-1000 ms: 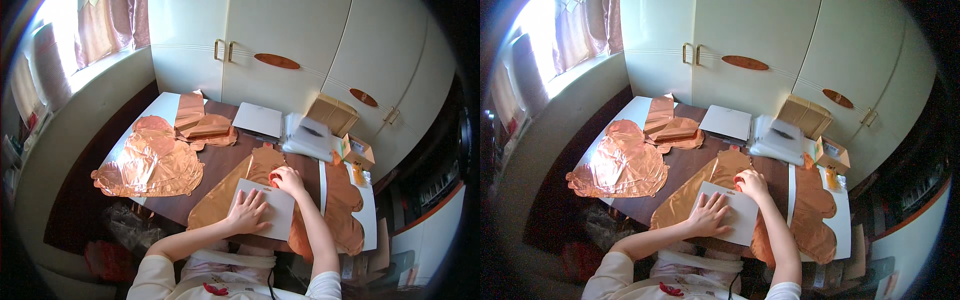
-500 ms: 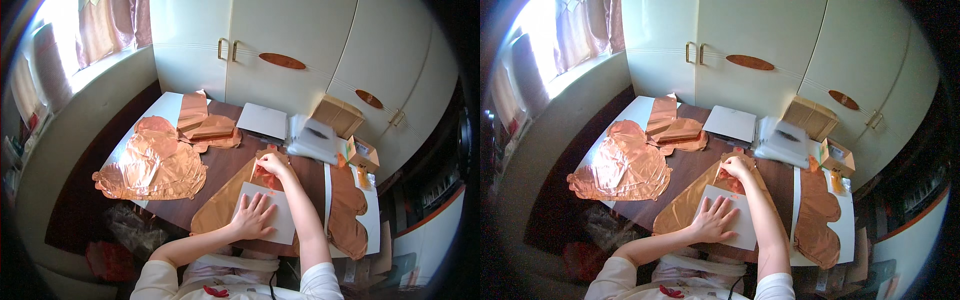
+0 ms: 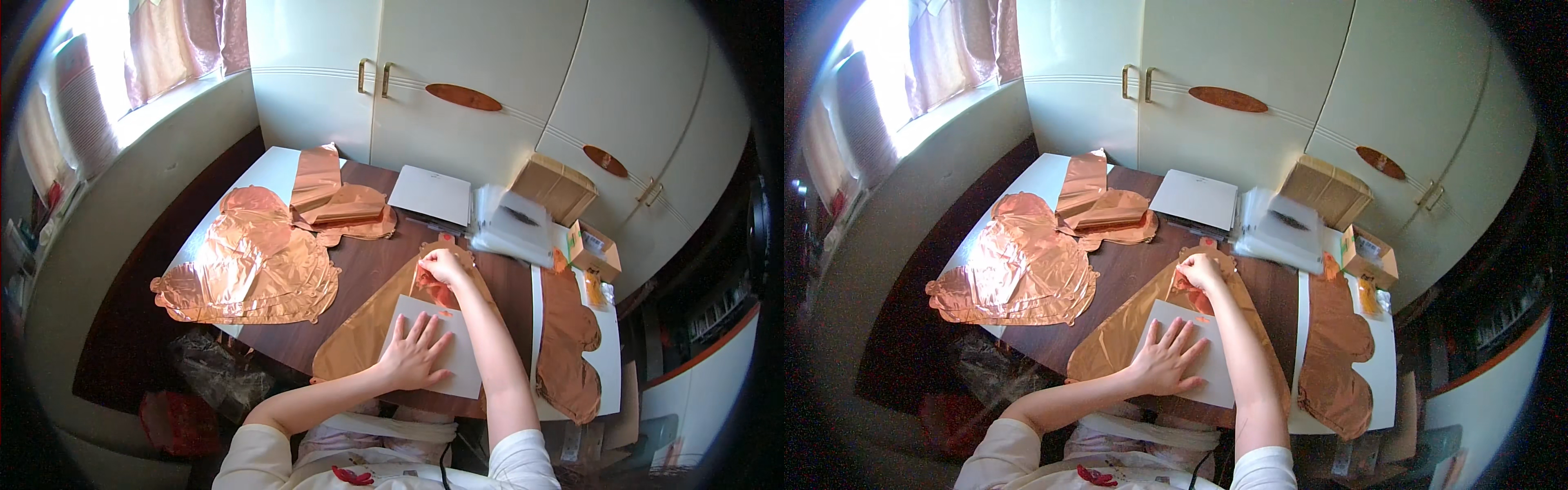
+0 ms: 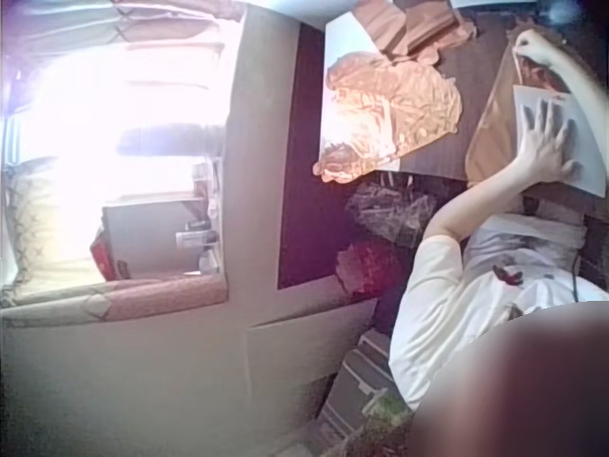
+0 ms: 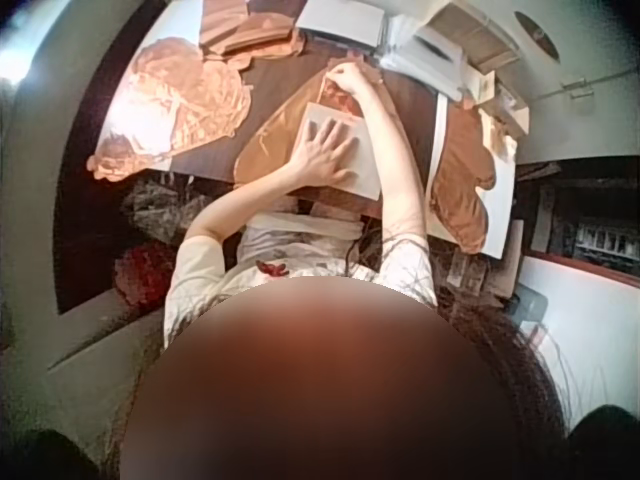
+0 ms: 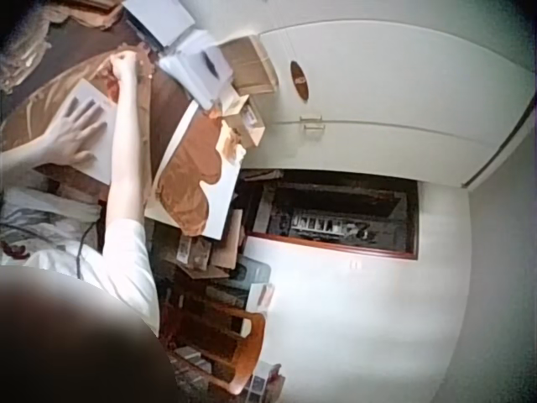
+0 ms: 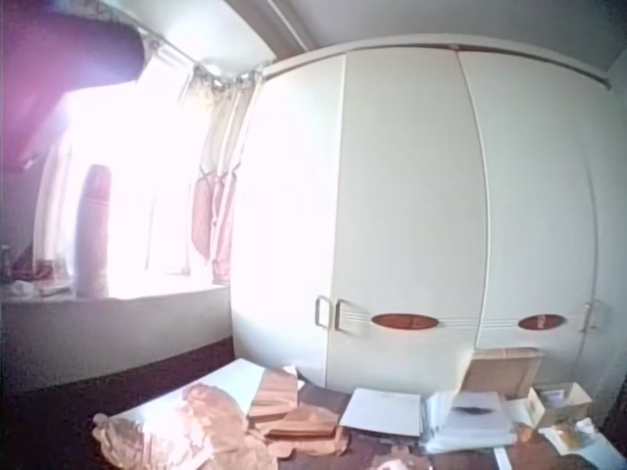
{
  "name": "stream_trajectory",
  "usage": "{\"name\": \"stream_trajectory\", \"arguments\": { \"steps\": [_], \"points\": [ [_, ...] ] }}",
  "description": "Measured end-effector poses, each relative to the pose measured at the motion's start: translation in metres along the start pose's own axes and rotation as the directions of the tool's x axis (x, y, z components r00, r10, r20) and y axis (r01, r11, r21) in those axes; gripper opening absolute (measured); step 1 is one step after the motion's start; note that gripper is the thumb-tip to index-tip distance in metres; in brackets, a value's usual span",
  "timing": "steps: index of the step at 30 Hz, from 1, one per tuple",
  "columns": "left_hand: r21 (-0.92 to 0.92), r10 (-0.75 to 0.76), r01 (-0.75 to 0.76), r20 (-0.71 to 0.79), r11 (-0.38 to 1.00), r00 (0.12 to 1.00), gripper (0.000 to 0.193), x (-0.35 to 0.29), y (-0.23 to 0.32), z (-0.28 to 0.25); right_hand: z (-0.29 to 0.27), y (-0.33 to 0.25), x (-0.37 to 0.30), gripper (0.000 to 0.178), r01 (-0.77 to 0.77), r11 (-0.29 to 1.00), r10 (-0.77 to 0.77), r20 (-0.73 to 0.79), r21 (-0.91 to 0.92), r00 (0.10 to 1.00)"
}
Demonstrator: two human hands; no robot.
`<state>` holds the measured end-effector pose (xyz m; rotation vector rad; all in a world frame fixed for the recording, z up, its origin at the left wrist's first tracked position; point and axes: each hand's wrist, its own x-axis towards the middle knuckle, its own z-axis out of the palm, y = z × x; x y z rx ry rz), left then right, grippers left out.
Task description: Folding foil balloons and inserting them into cardboard packaging inserts.
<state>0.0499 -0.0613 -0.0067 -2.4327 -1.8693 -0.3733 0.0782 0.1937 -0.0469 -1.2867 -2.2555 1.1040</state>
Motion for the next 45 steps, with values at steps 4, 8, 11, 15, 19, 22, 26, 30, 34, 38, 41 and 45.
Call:
{"name": "stream_trajectory", "arguments": {
  "steps": [4, 8, 11, 15, 19, 22, 26, 30, 34, 38, 41, 45],
  "points": [
    [0.028, 0.000, -0.001, 0.023, 1.000, 1.000, 0.073, 0.000, -0.002, 0.000, 0.002, -0.013, -0.010, 0.024, 0.017, 0.995, -0.024, -0.066, -0.098, 0.998],
    [0.012, 0.000, 0.000, 0.023, 1.000, 1.000, 0.072, 0.000, 0.001, -0.001, 0.001, -0.017, -0.017, 0.024, -0.007, 0.991, -0.009, -0.115, -0.133, 0.993],
    [-0.009, -0.008, 0.008, 0.018, 1.000, 1.000, 0.071, 0.000, 0.000, -0.001, 0.002, -0.028, -0.025, 0.030, 0.029, 0.958, -0.087, -0.191, -0.286, 0.978],
    [0.023, 0.014, -0.015, 0.016, 1.000, 1.000, 0.075, 0.002, 0.000, 0.002, -0.007, -0.024, -0.039, 0.075, 0.189, 0.938, -0.215, -0.061, -0.291, 0.975],
    [0.024, -0.004, 0.004, 0.021, 1.000, 1.000, 0.074, -0.001, -0.002, 0.000, -0.013, -0.051, -0.071, 0.109, 0.232, 0.827, -0.192, 0.131, -0.512, 0.973],
    [-0.016, -0.019, 0.020, 0.049, 1.000, 0.999, 0.072, 0.000, -0.001, -0.003, -0.008, -0.048, -0.069, 0.112, 0.183, 0.859, -0.173, 0.066, -0.478, 0.983],
    [-0.015, -0.005, 0.005, 0.040, 1.000, 0.999, 0.073, 0.001, 0.000, 0.000, -0.003, -0.024, -0.039, 0.109, 0.144, 0.923, -0.168, -0.039, -0.356, 0.985],
    [0.004, -0.016, 0.015, 0.074, 1.000, 0.997, 0.074, 0.002, -0.001, -0.002, -0.003, -0.031, -0.020, 0.104, 0.067, 0.889, -0.137, -0.124, -0.454, 0.983],
    [-0.002, -0.019, 0.019, 0.075, 1.000, 0.997, 0.074, 0.002, -0.002, -0.002, -0.009, -0.045, -0.014, 0.099, 0.018, 0.838, -0.143, -0.188, -0.546, 0.972],
    [0.014, -0.019, 0.019, 0.065, 1.000, 0.998, 0.073, 0.002, 0.000, -0.005, -0.009, -0.040, -0.003, 0.093, 0.027, 0.855, -0.172, -0.235, -0.518, 0.957],
    [0.015, -0.015, 0.015, 0.045, 1.000, 0.999, 0.073, 0.001, 0.001, -0.004, -0.005, -0.040, -0.005, 0.077, -0.010, 0.828, -0.216, -0.335, -0.561, 0.917],
    [0.002, -0.006, 0.006, 0.053, 1.000, 0.999, 0.072, 0.001, 0.003, -0.001, -0.016, -0.012, 0.006, 0.054, 0.117, 0.875, -0.366, -0.484, -0.469, 0.795]
  ]
}}
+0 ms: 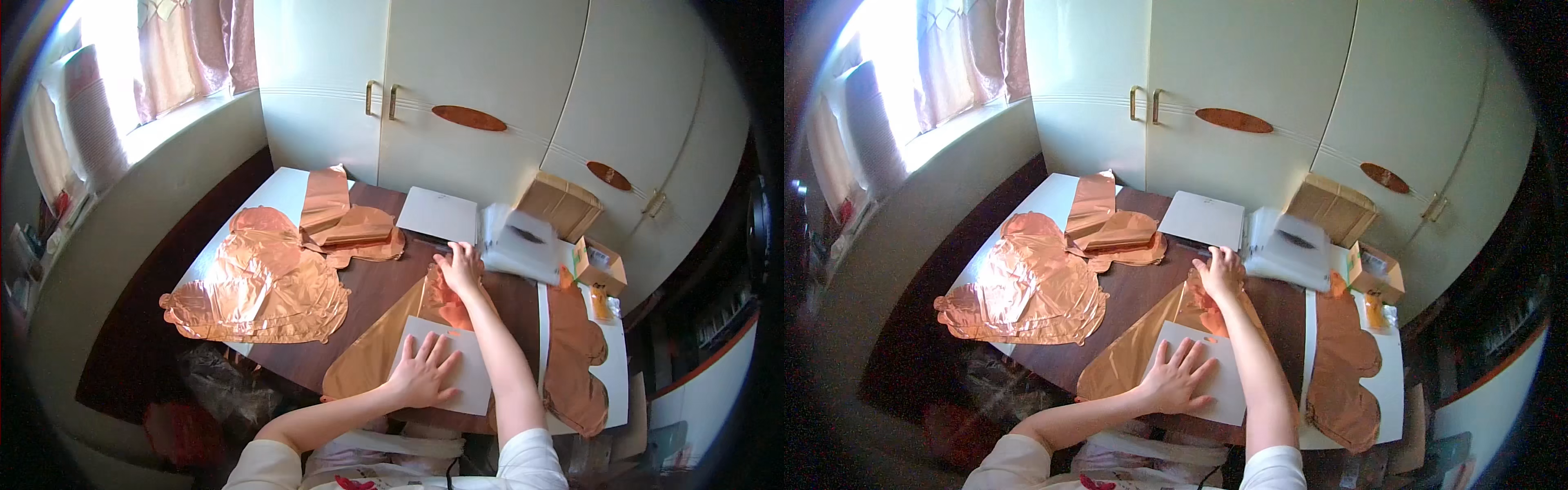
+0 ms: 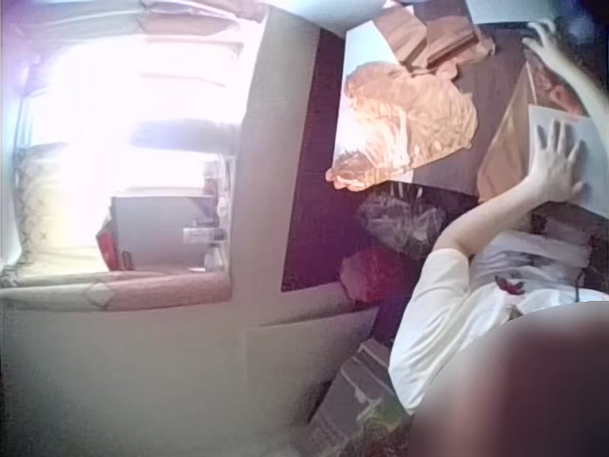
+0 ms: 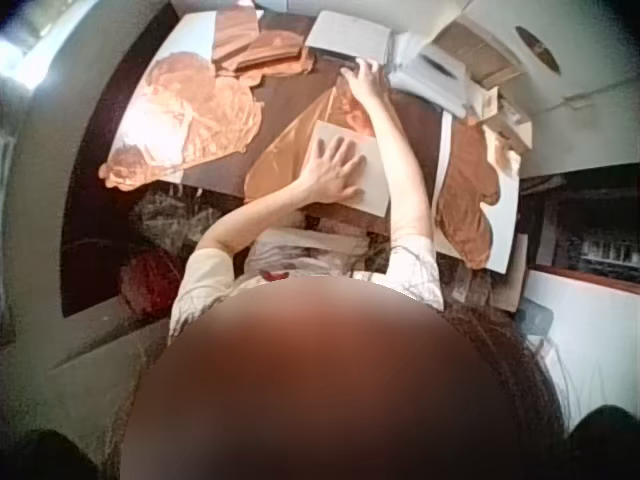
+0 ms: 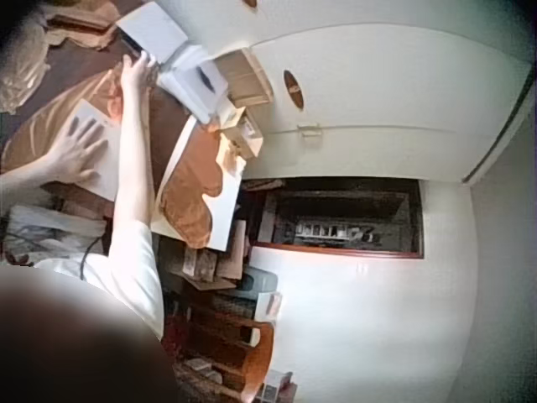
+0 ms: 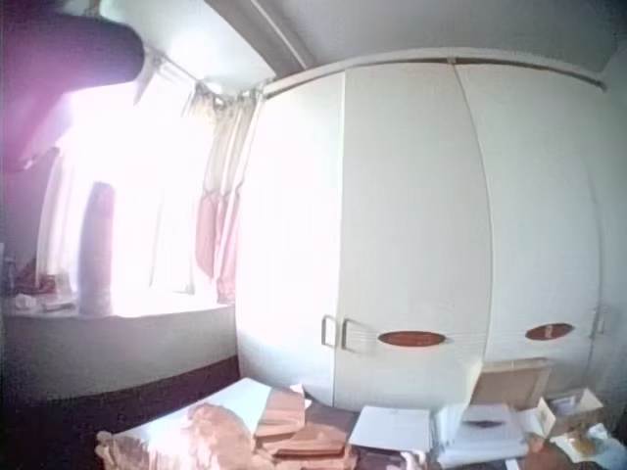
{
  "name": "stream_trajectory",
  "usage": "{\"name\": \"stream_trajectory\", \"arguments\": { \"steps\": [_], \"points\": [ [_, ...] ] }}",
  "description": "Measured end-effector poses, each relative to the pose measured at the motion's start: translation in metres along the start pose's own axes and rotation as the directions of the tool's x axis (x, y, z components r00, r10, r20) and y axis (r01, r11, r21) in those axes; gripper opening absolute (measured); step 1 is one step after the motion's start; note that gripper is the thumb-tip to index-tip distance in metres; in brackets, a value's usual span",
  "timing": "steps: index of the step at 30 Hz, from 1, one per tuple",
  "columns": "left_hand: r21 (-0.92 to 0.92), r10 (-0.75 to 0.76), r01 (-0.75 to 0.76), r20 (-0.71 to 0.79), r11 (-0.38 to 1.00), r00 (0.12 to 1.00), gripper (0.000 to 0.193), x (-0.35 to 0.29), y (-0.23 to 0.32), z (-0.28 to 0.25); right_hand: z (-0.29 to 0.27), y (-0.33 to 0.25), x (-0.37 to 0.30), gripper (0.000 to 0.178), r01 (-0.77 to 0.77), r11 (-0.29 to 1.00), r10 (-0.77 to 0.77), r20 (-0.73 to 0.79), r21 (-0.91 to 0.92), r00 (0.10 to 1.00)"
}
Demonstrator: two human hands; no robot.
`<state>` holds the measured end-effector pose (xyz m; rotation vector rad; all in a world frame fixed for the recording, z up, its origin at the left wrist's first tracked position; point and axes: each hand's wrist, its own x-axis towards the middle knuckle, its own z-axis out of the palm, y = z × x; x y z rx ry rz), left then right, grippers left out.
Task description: Folding foil balloons and inserting them into cardboard packaging inserts.
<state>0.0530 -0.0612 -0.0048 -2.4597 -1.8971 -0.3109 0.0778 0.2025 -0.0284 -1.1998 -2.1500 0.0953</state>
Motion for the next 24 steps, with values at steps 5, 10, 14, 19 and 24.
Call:
{"name": "stream_trajectory", "arguments": {
  "steps": [5, 10, 14, 19, 24],
  "points": [
    [-0.007, -0.007, 0.006, -0.017, 1.000, 1.000, 0.072, -0.003, -0.003, -0.002, -0.047, 0.031, -0.012, 0.044, -0.115, 0.983, 0.094, 0.147, 0.143, 0.985],
    [-0.004, -0.003, 0.003, -0.002, 1.000, 1.000, 0.073, 0.000, -0.004, -0.003, -0.075, 0.056, -0.045, 0.053, -0.312, 0.858, 0.203, 0.289, 0.407, 0.935],
    [0.005, -0.018, 0.018, 0.029, 1.000, 0.999, 0.073, -0.001, -0.005, -0.003, -0.098, 0.032, -0.062, 0.070, -0.521, 0.685, 0.264, 0.493, 0.509, 0.829],
    [0.019, -0.005, 0.005, 0.007, 1.000, 1.000, 0.073, 0.000, -0.002, 0.000, -0.105, 0.031, -0.071, 0.076, -0.460, 0.808, 0.260, 0.479, 0.367, 0.839],
    [0.023, -0.009, 0.011, -0.049, 1.000, 0.999, 0.074, -0.002, -0.005, 0.007, -0.113, 0.019, -0.069, 0.078, -0.636, 0.703, 0.319, 0.658, 0.319, 0.682]
  ]
}}
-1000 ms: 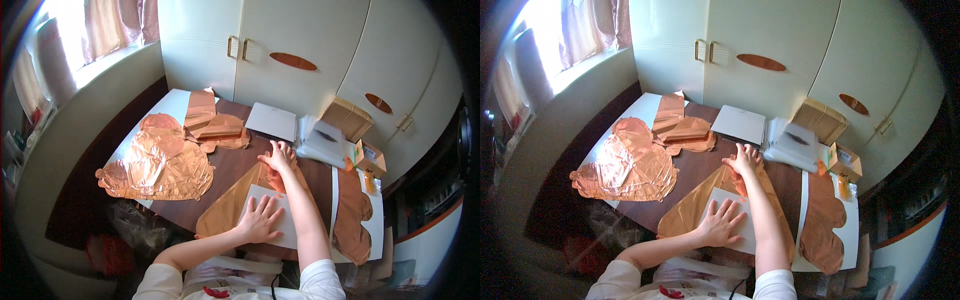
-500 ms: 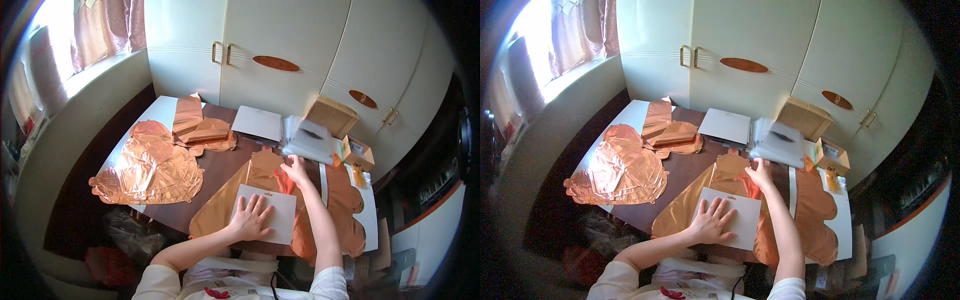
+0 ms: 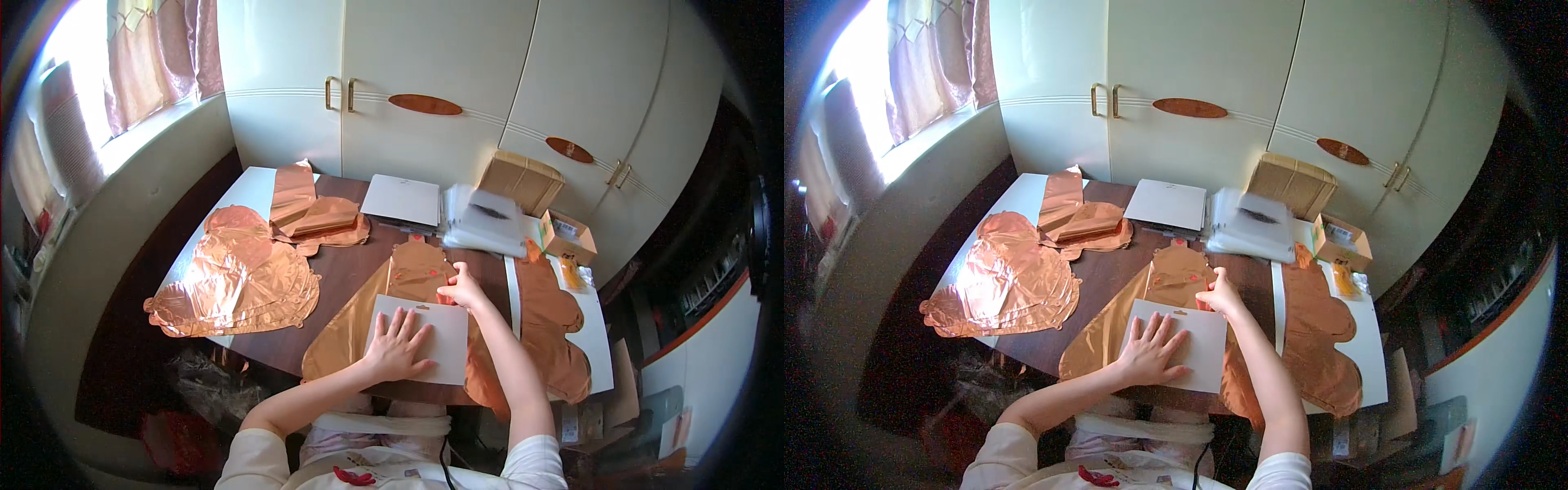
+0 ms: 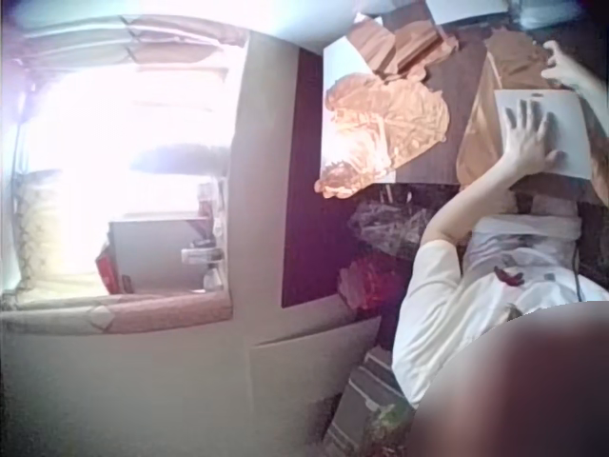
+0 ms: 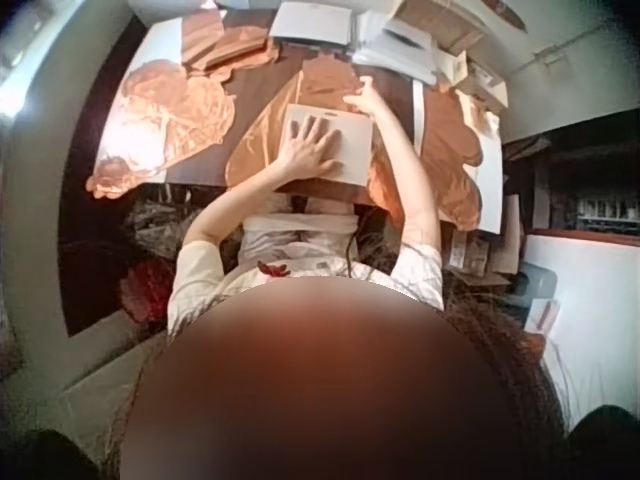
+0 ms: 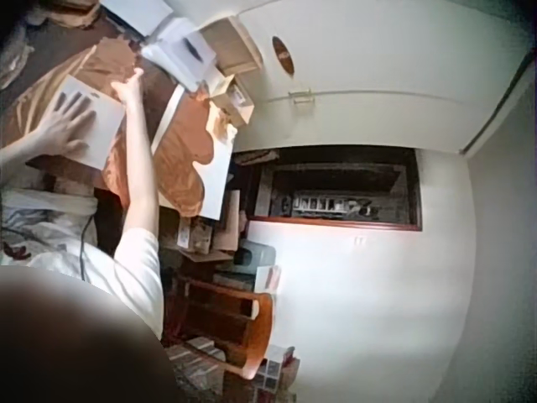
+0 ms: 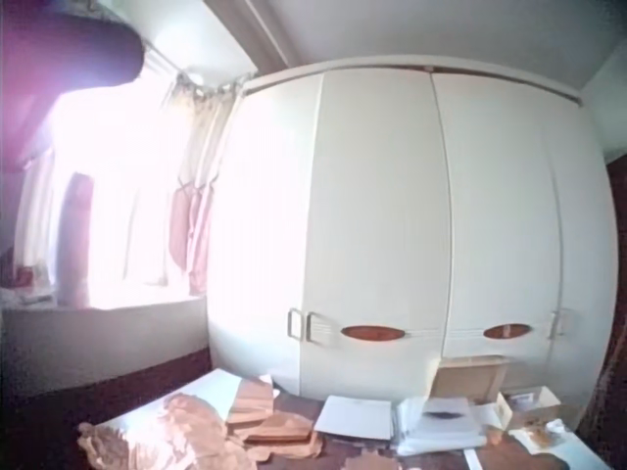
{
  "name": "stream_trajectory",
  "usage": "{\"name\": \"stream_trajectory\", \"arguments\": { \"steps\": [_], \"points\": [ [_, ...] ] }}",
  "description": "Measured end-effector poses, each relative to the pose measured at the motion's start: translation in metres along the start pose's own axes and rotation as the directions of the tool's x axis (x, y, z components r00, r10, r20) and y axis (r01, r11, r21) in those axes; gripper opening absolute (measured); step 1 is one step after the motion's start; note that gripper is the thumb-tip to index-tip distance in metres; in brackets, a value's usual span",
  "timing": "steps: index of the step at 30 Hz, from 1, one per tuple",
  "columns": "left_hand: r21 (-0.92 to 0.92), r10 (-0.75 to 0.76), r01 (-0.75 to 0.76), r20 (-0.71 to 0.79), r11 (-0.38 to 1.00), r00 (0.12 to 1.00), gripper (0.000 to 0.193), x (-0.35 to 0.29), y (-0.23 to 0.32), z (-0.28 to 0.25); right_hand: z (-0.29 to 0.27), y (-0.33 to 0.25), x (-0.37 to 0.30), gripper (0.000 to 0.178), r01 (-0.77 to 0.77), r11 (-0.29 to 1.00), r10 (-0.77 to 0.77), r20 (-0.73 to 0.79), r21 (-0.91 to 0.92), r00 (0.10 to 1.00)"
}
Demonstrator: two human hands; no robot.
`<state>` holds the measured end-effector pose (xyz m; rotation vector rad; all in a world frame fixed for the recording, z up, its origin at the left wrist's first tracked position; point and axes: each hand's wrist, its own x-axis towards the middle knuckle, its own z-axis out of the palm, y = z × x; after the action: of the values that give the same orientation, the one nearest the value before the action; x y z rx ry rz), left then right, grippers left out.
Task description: Folding foil balloons and inserting them into cardboard packaging inserts.
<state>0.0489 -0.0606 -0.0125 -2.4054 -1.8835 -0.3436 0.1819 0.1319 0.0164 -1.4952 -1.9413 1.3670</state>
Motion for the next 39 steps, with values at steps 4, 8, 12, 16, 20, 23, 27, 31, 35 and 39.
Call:
{"name": "stream_trajectory", "arguments": {
  "steps": [4, 8, 12, 16, 20, 23, 27, 31, 35, 39],
  "points": [
    [0.046, 0.046, -0.047, 0.013, 0.998, 0.999, 0.077, -0.009, 0.001, -0.012, 0.007, 0.022, 0.020, 0.077, 0.116, 0.950, -0.161, -0.137, -0.289, 0.977],
    [0.051, 0.172, -0.181, 0.147, 0.982, 0.974, 0.099, -0.051, -0.006, -0.032, 0.010, 0.032, 0.029, 0.074, 0.185, 0.896, -0.268, -0.160, -0.403, 0.950],
    [0.069, 0.177, -0.215, 0.360, 0.974, 0.916, 0.111, -0.091, -0.020, -0.062, 0.009, 0.032, 0.018, 0.064, 0.198, 0.876, -0.306, -0.190, -0.439, 0.933],
    [0.050, 0.074, -0.090, 0.259, 0.995, 0.963, 0.098, -0.122, -0.047, -0.074, 0.021, 0.009, -0.022, 0.038, 0.524, 0.720, -0.646, -0.163, -0.455, 0.746],
    [0.017, 0.031, -0.037, 0.280, 0.999, 0.960, 0.087, -0.130, -0.052, -0.085, 0.032, -0.006, -0.079, 0.021, 0.719, 0.376, -0.854, 0.084, -0.585, 0.514],
    [0.101, 0.002, -0.027, 0.239, 0.994, 0.971, 0.075, -0.138, -0.052, -0.084, 0.039, 0.002, -0.094, 0.023, 0.770, 0.275, -0.866, 0.200, -0.575, 0.459],
    [-0.075, -0.102, 0.114, 0.152, 0.991, 0.983, 0.062, -0.147, -0.056, -0.094, 0.040, 0.013, -0.091, 0.025, 0.784, 0.275, -0.812, 0.302, -0.557, 0.500],
    [-0.356, -0.221, 0.195, -0.034, 0.914, 0.975, 0.054, -0.158, -0.060, -0.094, 0.038, 0.015, -0.085, 0.034, 0.780, 0.286, -0.758, 0.367, -0.556, 0.539],
    [-0.718, -0.446, 0.230, -0.124, 0.657, 0.886, 0.031, -0.165, -0.056, -0.087, 0.041, 0.007, -0.088, 0.042, 0.778, 0.185, -0.736, 0.441, -0.600, 0.514],
    [-0.825, -0.501, 0.014, -0.330, 0.565, 0.800, 0.019, -0.150, -0.040, -0.091, 0.045, 0.003, -0.092, 0.041, 0.760, 0.104, -0.751, 0.451, -0.641, 0.482]
  ]
}}
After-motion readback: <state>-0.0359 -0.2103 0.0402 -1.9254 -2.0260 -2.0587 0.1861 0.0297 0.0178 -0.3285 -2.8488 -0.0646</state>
